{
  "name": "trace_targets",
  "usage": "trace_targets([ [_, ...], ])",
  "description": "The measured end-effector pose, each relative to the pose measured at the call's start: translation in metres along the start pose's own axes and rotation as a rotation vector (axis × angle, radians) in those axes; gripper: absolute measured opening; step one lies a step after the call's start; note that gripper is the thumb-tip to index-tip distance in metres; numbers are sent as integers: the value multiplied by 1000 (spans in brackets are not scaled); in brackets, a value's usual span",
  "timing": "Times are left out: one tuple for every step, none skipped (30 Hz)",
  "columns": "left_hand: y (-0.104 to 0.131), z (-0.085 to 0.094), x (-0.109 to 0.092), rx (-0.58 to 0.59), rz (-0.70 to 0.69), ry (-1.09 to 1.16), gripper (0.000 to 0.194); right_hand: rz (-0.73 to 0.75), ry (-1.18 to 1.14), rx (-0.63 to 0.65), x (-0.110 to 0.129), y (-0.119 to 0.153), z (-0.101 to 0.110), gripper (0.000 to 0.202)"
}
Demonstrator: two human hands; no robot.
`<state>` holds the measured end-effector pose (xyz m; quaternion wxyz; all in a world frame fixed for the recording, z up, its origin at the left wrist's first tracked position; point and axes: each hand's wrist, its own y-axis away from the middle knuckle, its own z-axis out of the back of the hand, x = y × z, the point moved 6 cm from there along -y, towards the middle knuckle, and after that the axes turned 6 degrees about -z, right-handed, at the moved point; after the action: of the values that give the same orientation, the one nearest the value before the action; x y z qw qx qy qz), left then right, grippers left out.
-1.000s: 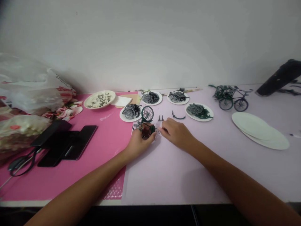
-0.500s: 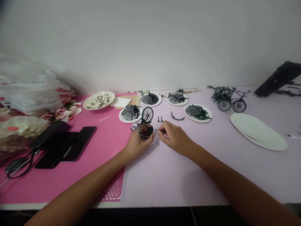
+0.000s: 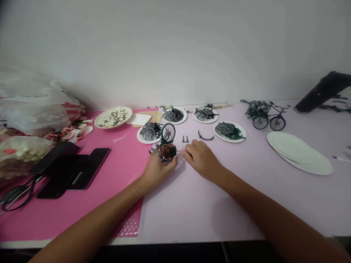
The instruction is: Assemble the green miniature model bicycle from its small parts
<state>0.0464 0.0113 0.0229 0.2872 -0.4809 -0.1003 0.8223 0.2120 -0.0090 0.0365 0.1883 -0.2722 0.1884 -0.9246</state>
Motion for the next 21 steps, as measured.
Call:
trace_targets([
  [-1, 1, 0, -6, 1, -3, 15, 3, -28, -4, 1, 0, 1, 29],
  [-1, 1, 0, -5, 3, -7, 15, 1, -63, -10, 2, 1, 1, 22],
  [-2, 2, 1, -2, 5, -10, 15, -7, -102, -13, 2, 1, 2, 16],
  [-2, 2, 1, 2, 5, -14, 16, -18, -142, -10, 2, 2, 1, 11],
  [-3, 3, 1, 4, 3, -17, 16, -25, -177, -3, 1, 2, 1, 9],
  [-3, 3, 1, 3, -2, -20, 16, -28, -205, 5, 0, 2, 0, 9],
  [-3, 4, 0, 1, -10, -23, 15, -25, -222, 10, -1, 3, -1, 9],
  [-3, 4, 0, -4, -17, -27, 15, -18, -227, 11, -2, 3, -2, 10],
  [-3, 5, 0, -8, -21, -30, 14, -10, -216, 6, -2, 2, -2, 11],
  [-3, 5, 1, -12, -20, -32, 14, -4, -191, -1, -3, 2, -3, 13],
  [-3, 5, 1, -14, -15, -35, 15, -1, -158, -10, -3, 1, -4, 14],
  [-3, 5, 2, -13, -7, -38, 15, -2, -123, -17, -3, 0, -5, 15],
  [-3, 5, 3, -12, -1, -43, 15, -7, -93, -22, -3, 0, -6, 16],
  [-3, 5, 4, -11, 1, -49, 15, -16, -71, -27, -3, -1, -7, 17],
  [-3, 4, 4, -11, -1, -58, 14, -28, -57, -32, -3, -2, -8, 19],
  [-3, 4, 4, -12, -6, -67, 14, -42, -47, -36, -3, -2, -9, 21],
  [-3, 4, 4, -12, -10, -75, 14, -52, -40, -40, -3, -2, -10, 24],
  [-3, 4, 4, -13, -9, -81, 15, -63, -33, -41, -3, -3, -11, 27],
  [-2, 4, 4, -12, -5, -87, 16, -71, -27, -40, -3, -3, -12, 29],
  [-2, 4, 4, -9, 2, -95, 19, -77, -22, -39, -3, -3, -12, 31],
  [-2, 4, 4, -5, 10, -108, 21, -82, -18, -36, -3, -3, -13, 32],
])
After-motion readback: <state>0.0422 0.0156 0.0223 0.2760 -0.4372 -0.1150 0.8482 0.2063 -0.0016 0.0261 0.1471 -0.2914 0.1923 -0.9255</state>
